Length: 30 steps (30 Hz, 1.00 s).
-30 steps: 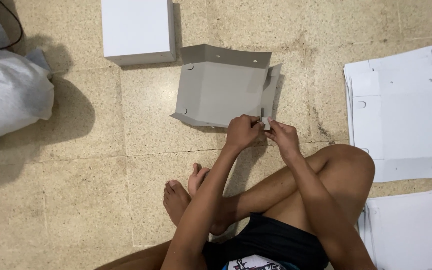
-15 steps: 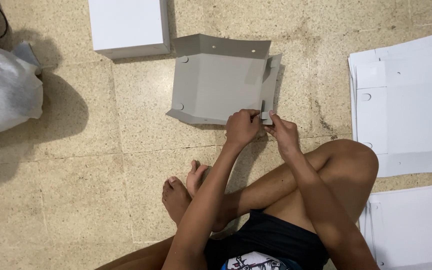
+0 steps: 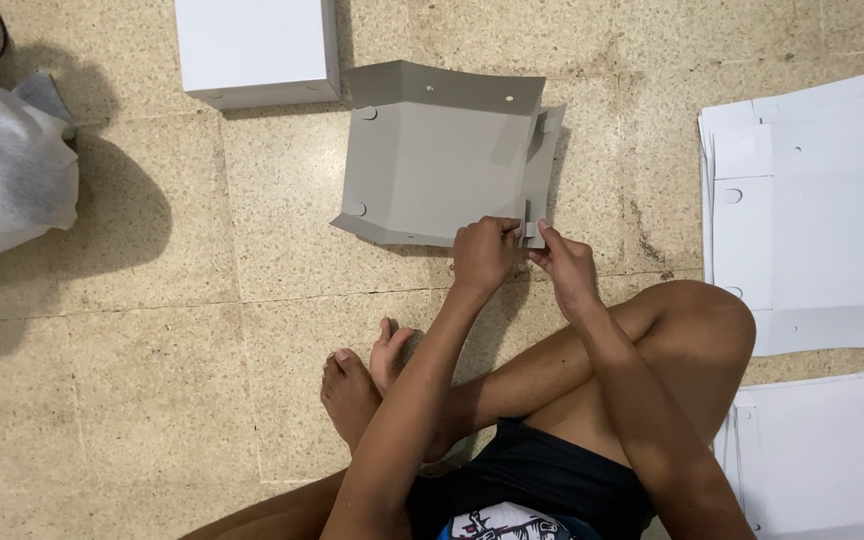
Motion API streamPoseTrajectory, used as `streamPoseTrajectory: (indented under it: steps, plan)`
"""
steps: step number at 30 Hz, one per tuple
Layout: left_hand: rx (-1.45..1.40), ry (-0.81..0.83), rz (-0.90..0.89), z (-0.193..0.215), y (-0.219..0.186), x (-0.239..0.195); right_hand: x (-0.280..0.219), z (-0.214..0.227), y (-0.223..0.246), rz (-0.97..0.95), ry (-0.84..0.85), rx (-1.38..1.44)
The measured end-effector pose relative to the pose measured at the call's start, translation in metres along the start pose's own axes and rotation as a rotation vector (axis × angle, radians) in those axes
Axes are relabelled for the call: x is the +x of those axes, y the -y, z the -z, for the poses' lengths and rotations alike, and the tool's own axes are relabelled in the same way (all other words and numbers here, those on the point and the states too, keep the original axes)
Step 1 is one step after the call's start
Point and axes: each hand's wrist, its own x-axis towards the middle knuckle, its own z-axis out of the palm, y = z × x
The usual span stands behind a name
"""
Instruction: The person assembles a small cardboard box by folding the flat sheet along pre-scored lines and securing the side flaps with adhesive tabs. The person works on the floor, folding the sides up and tucking the tabs to form the box structure.
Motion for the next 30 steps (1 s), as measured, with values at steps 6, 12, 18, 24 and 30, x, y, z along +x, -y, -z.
streamPoseTrajectory:
  steps: [6,12,18,24,30]
  plan:
    - [0.027,-0.007,-0.033,0.006,-0.007,-0.006,-0.015,-0.012,0.023,-0.01,0.007,0.002]
    - [0.001,-0.029,-0.05,0.007,-0.01,-0.011,-0.01,-0.004,0.012,-0.045,0.03,0.088]
    - [0.003,-0.027,-0.056,-0.001,0.001,-0.006,-0.029,-0.021,0.04,-0.058,0.003,0.161]
    - [0.024,-0.079,-0.087,0.006,-0.01,-0.017,-0.022,-0.011,0.011,0.119,0.01,-0.266]
    - [-0.023,-0.085,-0.052,-0.001,0.001,-0.01,-0.052,-0.035,0.064,0.147,0.035,-0.237]
